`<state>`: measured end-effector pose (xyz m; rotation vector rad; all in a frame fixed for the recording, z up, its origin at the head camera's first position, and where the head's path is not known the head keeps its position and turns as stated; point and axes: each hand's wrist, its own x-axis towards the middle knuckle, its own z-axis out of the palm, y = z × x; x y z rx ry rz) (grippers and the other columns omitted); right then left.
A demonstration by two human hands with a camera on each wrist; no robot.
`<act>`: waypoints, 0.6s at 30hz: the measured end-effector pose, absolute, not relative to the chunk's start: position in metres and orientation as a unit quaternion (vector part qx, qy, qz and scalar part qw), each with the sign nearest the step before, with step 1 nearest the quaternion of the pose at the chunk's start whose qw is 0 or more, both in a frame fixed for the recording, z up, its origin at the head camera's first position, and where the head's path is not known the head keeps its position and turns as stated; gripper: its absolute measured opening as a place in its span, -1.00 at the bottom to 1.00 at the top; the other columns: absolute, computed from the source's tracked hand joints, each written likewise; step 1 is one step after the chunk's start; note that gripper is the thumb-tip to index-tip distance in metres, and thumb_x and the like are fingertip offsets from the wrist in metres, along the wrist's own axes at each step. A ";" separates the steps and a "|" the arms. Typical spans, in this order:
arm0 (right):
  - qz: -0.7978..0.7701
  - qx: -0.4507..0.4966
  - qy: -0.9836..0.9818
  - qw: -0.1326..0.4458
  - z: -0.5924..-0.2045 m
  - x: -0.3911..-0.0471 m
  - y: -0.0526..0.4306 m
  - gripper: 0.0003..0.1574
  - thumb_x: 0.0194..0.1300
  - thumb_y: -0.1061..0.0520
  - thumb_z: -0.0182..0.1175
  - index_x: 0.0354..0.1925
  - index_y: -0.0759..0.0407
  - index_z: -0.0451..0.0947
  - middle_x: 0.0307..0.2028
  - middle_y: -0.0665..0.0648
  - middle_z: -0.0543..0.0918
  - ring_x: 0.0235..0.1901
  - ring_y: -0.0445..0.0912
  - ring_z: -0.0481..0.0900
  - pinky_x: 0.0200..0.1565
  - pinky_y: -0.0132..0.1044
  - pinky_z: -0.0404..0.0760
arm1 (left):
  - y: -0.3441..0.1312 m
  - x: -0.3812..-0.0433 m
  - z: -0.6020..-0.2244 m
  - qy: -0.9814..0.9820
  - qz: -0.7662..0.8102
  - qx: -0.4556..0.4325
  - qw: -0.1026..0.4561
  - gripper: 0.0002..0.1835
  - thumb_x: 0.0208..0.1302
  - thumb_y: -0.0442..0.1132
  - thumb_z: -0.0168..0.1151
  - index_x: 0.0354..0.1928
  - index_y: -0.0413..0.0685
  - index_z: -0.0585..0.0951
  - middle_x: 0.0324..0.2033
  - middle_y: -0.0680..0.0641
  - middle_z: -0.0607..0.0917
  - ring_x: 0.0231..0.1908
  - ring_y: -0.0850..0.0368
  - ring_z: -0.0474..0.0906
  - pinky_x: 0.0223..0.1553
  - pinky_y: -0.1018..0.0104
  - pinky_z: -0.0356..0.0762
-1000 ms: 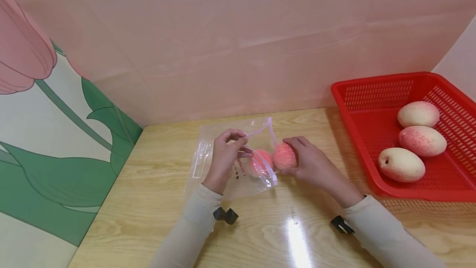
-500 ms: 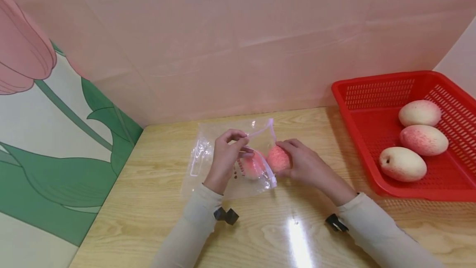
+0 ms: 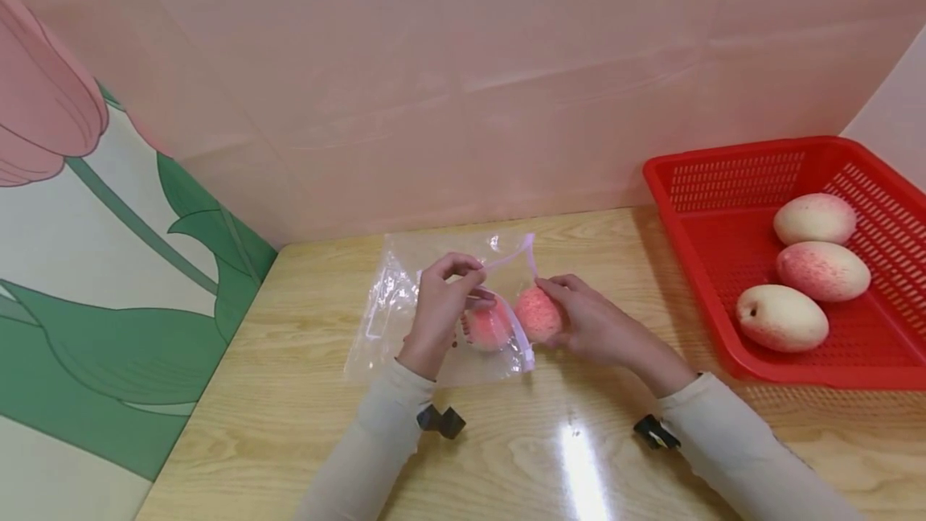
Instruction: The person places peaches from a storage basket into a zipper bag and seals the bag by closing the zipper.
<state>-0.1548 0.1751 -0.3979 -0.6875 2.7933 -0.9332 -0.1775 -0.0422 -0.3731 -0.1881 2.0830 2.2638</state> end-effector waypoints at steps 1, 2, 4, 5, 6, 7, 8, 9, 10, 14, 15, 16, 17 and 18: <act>-0.308 -0.226 0.922 0.058 -0.397 -0.155 0.175 0.04 0.10 0.20 0.47 0.45 0.33 0.21 0.29 0.41 0.37 -0.01 0.10 0.55 0.01 0.04 0.67 | -0.042 -0.177 -0.373 0.677 0.733 -0.062 0.031 -0.93 0.25 -0.42 0.28 -0.23 -0.19 0.65 -0.37 -0.04 0.55 -0.57 0.12 0.70 -0.42 0.19 0.80; -0.309 -0.225 0.922 0.058 -0.397 -0.155 0.174 0.04 0.10 0.20 0.47 0.45 0.33 0.21 0.29 0.41 0.37 -0.01 0.10 0.55 0.01 0.03 0.67 | -0.042 -0.177 -0.373 0.678 0.732 -0.063 0.031 -0.93 0.25 -0.42 0.28 -0.24 -0.19 0.65 -0.37 -0.05 0.55 -0.57 0.11 0.70 -0.42 0.19 0.80; -0.310 -0.221 0.923 0.057 -0.396 -0.155 0.172 0.04 0.12 0.18 0.47 0.45 0.31 0.20 0.30 0.41 0.38 -0.01 0.10 0.55 -0.01 0.03 0.67 | -0.041 -0.177 -0.373 0.679 0.731 -0.064 0.032 -0.93 0.25 -0.42 0.28 -0.24 -0.19 0.65 -0.37 -0.04 0.56 -0.58 0.11 0.70 -0.43 0.19 0.79; -0.311 -0.220 0.923 0.054 -0.395 -0.156 0.171 0.04 0.12 0.17 0.47 0.46 0.31 0.21 0.30 0.41 0.38 -0.01 0.11 0.55 -0.01 0.02 0.68 | -0.041 -0.177 -0.373 0.678 0.731 -0.064 0.031 -0.93 0.25 -0.42 0.28 -0.24 -0.19 0.65 -0.38 -0.04 0.55 -0.58 0.11 0.70 -0.43 0.19 0.79; -0.314 -0.218 0.923 0.052 -0.395 -0.156 0.169 0.04 0.12 0.15 0.48 0.45 0.30 0.21 0.30 0.41 0.39 -0.01 0.11 0.55 -0.02 0.03 0.69 | -0.041 -0.177 -0.373 0.676 0.733 -0.064 0.030 -0.93 0.24 -0.43 0.28 -0.24 -0.20 0.65 -0.38 -0.04 0.55 -0.58 0.11 0.70 -0.43 0.19 0.79; -0.315 -0.216 0.923 0.049 -0.394 -0.157 0.168 0.04 0.11 0.14 0.48 0.45 0.29 0.22 0.30 0.41 0.39 -0.02 0.10 0.55 -0.03 0.03 0.69 | -0.041 -0.177 -0.373 0.675 0.735 -0.063 0.029 -0.93 0.24 -0.43 0.28 -0.24 -0.20 0.64 -0.38 -0.04 0.55 -0.58 0.11 0.70 -0.43 0.19 0.79; -0.316 -0.215 0.923 0.046 -0.394 -0.157 0.167 0.05 0.11 0.14 0.49 0.45 0.28 0.22 0.30 0.40 0.40 -0.03 0.09 0.55 -0.03 0.02 0.70 | -0.041 -0.177 -0.373 0.674 0.735 -0.062 0.028 -0.93 0.24 -0.43 0.28 -0.24 -0.21 0.64 -0.38 -0.04 0.55 -0.58 0.12 0.70 -0.43 0.19 0.80; -0.316 -0.214 0.923 0.043 -0.394 -0.158 0.165 0.05 0.10 0.13 0.49 0.45 0.27 0.23 0.29 0.39 0.41 -0.03 0.09 0.56 -0.02 0.04 0.70 | -0.040 -0.177 -0.373 0.673 0.736 -0.061 0.026 -0.93 0.24 -0.43 0.28 -0.24 -0.21 0.64 -0.39 -0.04 0.55 -0.58 0.12 0.69 -0.43 0.20 0.80; -0.317 -0.213 0.923 0.040 -0.394 -0.158 0.164 0.04 0.09 0.13 0.50 0.45 0.27 0.24 0.29 0.39 0.42 -0.03 0.09 0.57 -0.02 0.05 0.71 | -0.040 -0.177 -0.374 0.672 0.737 -0.060 0.024 -0.93 0.24 -0.44 0.28 -0.24 -0.22 0.64 -0.39 -0.04 0.55 -0.58 0.12 0.69 -0.43 0.19 0.80; -0.315 -0.213 0.924 0.034 -0.395 -0.160 0.161 0.03 0.02 0.11 0.54 0.40 0.27 0.33 0.23 0.39 0.49 -0.11 0.06 0.59 -0.11 -0.04 0.72 | -0.039 -0.176 -0.374 0.670 0.740 -0.051 0.018 -0.91 0.23 -0.45 0.26 -0.23 -0.29 0.64 -0.40 -0.04 0.54 -0.59 0.12 0.68 -0.42 0.18 0.80; -0.313 -0.214 0.925 0.035 -0.396 -0.161 0.161 0.02 0.00 0.10 0.55 0.38 0.27 0.35 0.21 0.39 0.51 -0.16 0.03 0.60 -0.16 -0.08 0.71 | -0.039 -0.176 -0.374 0.668 0.742 -0.050 0.018 -0.90 0.23 -0.46 0.26 -0.22 -0.30 0.63 -0.40 -0.04 0.54 -0.59 0.12 0.68 -0.42 0.18 0.80; -0.310 -0.215 0.925 0.036 -0.397 -0.161 0.160 0.02 -0.01 0.09 0.56 0.37 0.27 0.37 0.18 0.38 0.53 -0.22 0.00 0.59 -0.21 -0.15 0.69 | -0.039 -0.176 -0.374 0.666 0.744 -0.049 0.018 -0.90 0.22 -0.46 0.26 -0.22 -0.32 0.63 -0.39 -0.05 0.53 -0.59 0.11 0.68 -0.42 0.17 0.80; -0.307 -0.215 0.926 0.038 -0.398 -0.162 0.159 0.02 -0.03 0.08 0.57 0.36 0.27 0.38 0.15 0.38 0.54 -0.26 -0.03 0.57 -0.25 -0.21 0.65 | -0.039 -0.177 -0.374 0.665 0.745 -0.048 0.018 -0.89 0.22 -0.47 0.25 -0.21 -0.33 0.63 -0.39 -0.05 0.53 -0.59 0.11 0.68 -0.41 0.17 0.80; -0.303 -0.215 0.928 0.039 -0.398 -0.162 0.159 0.03 -0.04 0.07 0.57 0.36 0.27 0.39 0.13 0.37 0.56 -0.30 -0.06 0.54 -0.28 -0.25 0.60 | -0.039 -0.177 -0.374 0.664 0.746 -0.048 0.018 -0.89 0.22 -0.47 0.26 -0.21 -0.33 0.63 -0.39 -0.05 0.53 -0.58 0.11 0.69 -0.41 0.17 0.80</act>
